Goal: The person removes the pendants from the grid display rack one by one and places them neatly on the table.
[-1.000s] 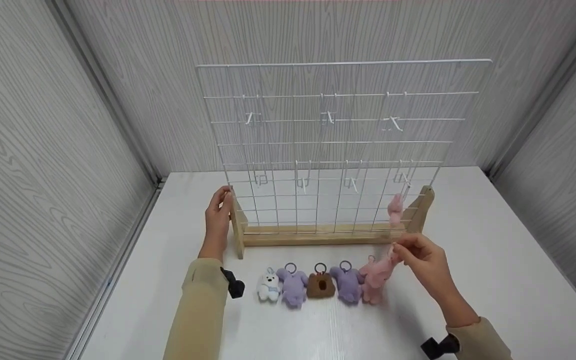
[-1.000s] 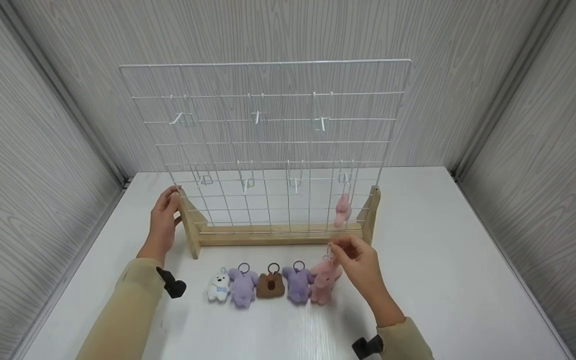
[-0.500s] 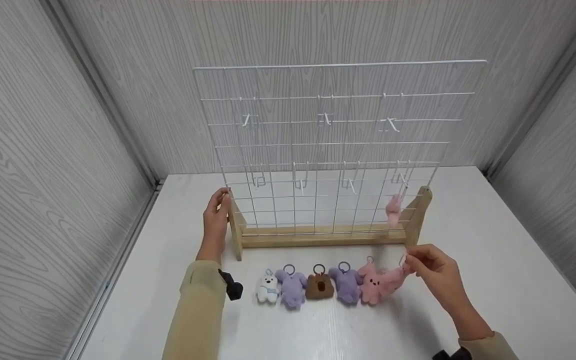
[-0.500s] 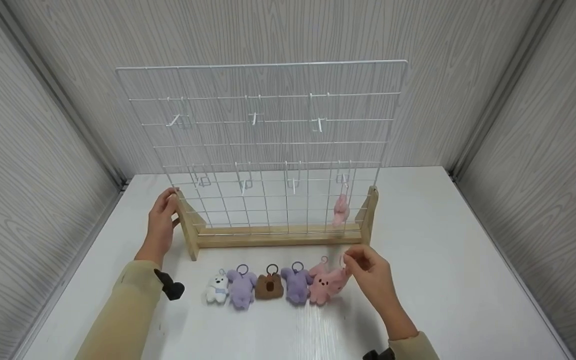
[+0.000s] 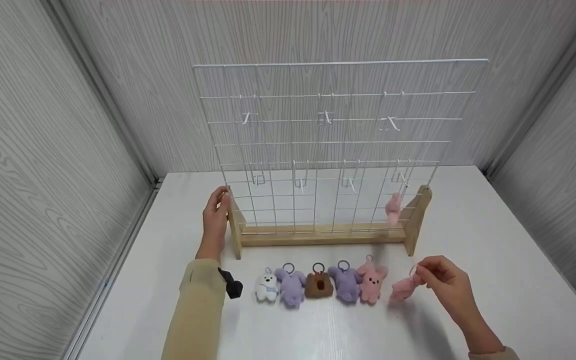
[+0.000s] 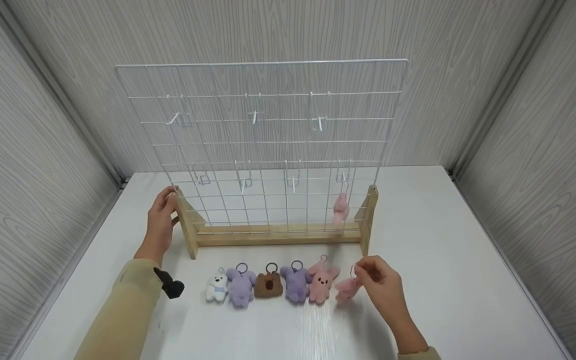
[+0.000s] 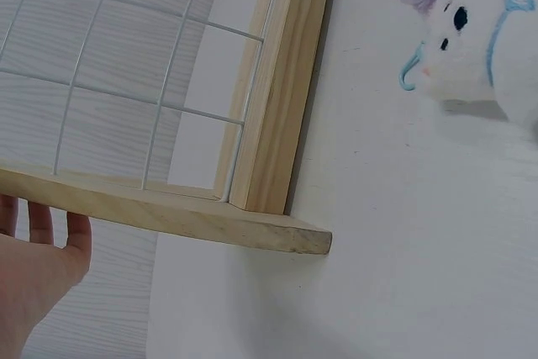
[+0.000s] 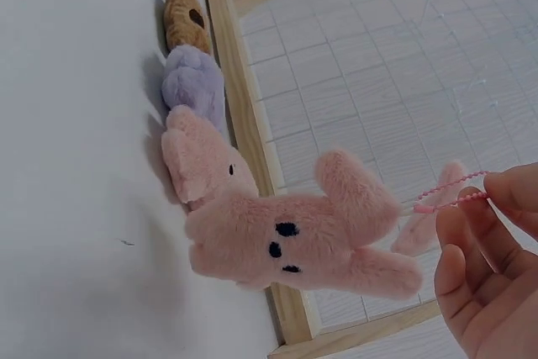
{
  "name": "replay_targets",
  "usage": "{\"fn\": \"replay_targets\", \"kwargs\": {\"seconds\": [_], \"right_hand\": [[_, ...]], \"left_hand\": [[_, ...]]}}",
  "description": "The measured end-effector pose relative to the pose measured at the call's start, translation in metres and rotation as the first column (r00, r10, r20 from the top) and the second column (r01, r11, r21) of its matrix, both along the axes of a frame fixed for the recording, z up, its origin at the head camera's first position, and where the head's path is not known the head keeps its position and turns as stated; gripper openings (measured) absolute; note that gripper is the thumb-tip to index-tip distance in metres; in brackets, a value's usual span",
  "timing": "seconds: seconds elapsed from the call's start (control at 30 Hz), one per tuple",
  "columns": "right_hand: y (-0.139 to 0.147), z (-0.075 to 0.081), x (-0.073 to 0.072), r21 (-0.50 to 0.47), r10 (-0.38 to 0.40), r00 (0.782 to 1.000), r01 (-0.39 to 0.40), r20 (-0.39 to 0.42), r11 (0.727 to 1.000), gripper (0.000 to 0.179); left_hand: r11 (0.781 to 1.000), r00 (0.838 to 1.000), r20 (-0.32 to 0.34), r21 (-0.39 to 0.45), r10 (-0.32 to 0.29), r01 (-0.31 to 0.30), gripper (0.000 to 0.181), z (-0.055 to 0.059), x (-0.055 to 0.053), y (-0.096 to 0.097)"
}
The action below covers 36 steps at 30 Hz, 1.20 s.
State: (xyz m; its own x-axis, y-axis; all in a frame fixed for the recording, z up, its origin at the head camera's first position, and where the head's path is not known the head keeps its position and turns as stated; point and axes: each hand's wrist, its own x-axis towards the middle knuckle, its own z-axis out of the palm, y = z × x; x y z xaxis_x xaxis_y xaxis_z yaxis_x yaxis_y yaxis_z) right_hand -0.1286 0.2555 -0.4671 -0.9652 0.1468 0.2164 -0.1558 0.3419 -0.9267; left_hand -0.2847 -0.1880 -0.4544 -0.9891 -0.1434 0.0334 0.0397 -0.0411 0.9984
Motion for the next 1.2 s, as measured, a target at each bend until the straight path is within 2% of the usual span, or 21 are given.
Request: {"fn": "replay_targets", "kwargs": {"seconds": [0.17, 0.4, 0.5, 0.67, 0.8, 1.0, 1.2], "right_hand": [[0.01, -0.017, 0.0, 0.003, -0.022, 0.999, 0.022, 0.048, 1.0, 0.011], [0.015, -0.036, 0.003, -0.021, -0.026, 0.995, 0.028, 0.099, 0.999, 0.017], [0.016, -0.039, 0.005, -0.018, -0.039, 0.995, 0.04, 0.089, 0.999, 0.015], [0.015, -0.042, 0.001, -0.041, -0.024, 0.999, 0.025, 0.026, 0.999, 0.012], [0.014, -0.042, -0.005, -0.055, -0.012, 1.0, 0.012, -0.007, 0.998, 0.011], [0.012, -0.036, -0.014, -0.001, -0.013, 1.0, 0.013, -0.01, 1.0, 0.009], [0.004, -0.02, -0.015, 0.02, -0.012, 1.0, 0.012, -0.004, 1.0, 0.008]], "left_hand": [[1.0, 1.0, -0.006, -0.008, 0.003, -0.003, 0.041, 0.002, 0.002, -0.003], [1.0, 1.0, 0.001, -0.007, 0.021, -0.021, 0.039, -0.002, 0.006, -0.008], [1.0, 1.0, 0.004, -0.008, 0.01, -0.01, 0.039, -0.003, 0.005, -0.007], [1.0, 1.0, -0.001, 0.003, 0.005, -0.005, 0.039, -0.004, 0.004, -0.007], [1.0, 1.0, -0.003, 0.002, 0.014, -0.014, 0.04, -0.011, -0.002, -0.009], [0.999, 0.999, -0.032, -0.017, 0.035, -0.036, 0.043, -0.026, -0.015, -0.008], [1.0, 1.0, -0.006, -0.009, 0.008, -0.008, 0.042, -0.01, -0.007, -0.002]]}}
